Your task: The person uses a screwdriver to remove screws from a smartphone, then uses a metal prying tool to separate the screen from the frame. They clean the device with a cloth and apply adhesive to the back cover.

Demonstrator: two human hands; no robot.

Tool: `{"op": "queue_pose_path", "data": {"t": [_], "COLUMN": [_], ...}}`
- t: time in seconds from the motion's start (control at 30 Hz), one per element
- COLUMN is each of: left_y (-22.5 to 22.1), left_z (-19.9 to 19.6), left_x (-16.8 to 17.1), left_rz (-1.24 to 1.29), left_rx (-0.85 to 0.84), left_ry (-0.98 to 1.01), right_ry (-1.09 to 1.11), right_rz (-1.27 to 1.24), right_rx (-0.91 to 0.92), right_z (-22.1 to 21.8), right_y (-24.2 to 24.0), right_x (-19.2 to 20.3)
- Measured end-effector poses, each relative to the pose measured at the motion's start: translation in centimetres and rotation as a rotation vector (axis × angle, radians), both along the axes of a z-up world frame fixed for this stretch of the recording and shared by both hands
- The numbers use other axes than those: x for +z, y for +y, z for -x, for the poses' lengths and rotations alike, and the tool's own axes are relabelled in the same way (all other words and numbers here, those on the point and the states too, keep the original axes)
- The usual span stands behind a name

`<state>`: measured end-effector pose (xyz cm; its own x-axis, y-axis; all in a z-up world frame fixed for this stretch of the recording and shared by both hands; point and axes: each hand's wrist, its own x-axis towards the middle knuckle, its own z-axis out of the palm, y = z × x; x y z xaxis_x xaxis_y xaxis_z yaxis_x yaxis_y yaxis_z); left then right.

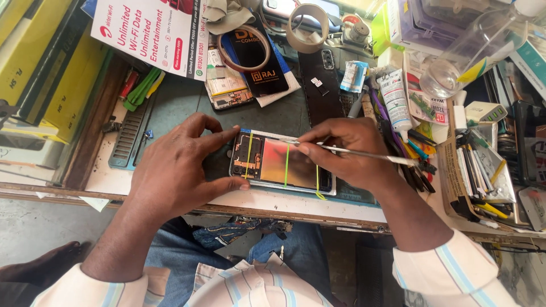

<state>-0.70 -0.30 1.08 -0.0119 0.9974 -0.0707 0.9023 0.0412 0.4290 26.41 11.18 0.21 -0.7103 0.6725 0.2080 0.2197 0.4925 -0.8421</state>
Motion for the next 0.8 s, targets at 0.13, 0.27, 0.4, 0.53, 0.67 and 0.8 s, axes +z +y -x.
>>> {"op": "queue_pose_path", "data": {"t": [0.13, 0.27, 0.4, 0.53, 0.67, 0.8], "left_y": [-0.1, 0.2, 0.3, 0.4, 0.4, 0.4], "left_z": [0.2, 0.3, 0.4, 0.4, 0.3, 0.3], "left_x": [0.3, 0.3, 0.3, 0.2, 0.1, 0.1], "left_rz": [-0.006, -0.01, 0.047, 0.034, 0.034, 0.041], "left_rx": [-0.01, -0.026, -0.029, -0.044, -0.042, -0.026], "left_ry": [-0.011, -0.009, -0.002, 0.009, 0.01, 0.008], "right_ry": [-0.111, -0.07, -0.035, -0.006, -0.031, -0.03], "right_rz": [0.032, 0.103, 0.098, 0.067, -0.071, -0.079], "right_rx": [-0.029, -0.021, -0.013, 0.006, 0.028, 0.021], "right_z": [0.9, 0.9, 0.8, 0.8, 1.0, 1.3], "right_y": [0.7, 0.9, 1.1, 1.4, 1.4, 1.1], "right_x": [-0.8, -1.4, -2.0, -2.4, -2.5, -2.5]}}
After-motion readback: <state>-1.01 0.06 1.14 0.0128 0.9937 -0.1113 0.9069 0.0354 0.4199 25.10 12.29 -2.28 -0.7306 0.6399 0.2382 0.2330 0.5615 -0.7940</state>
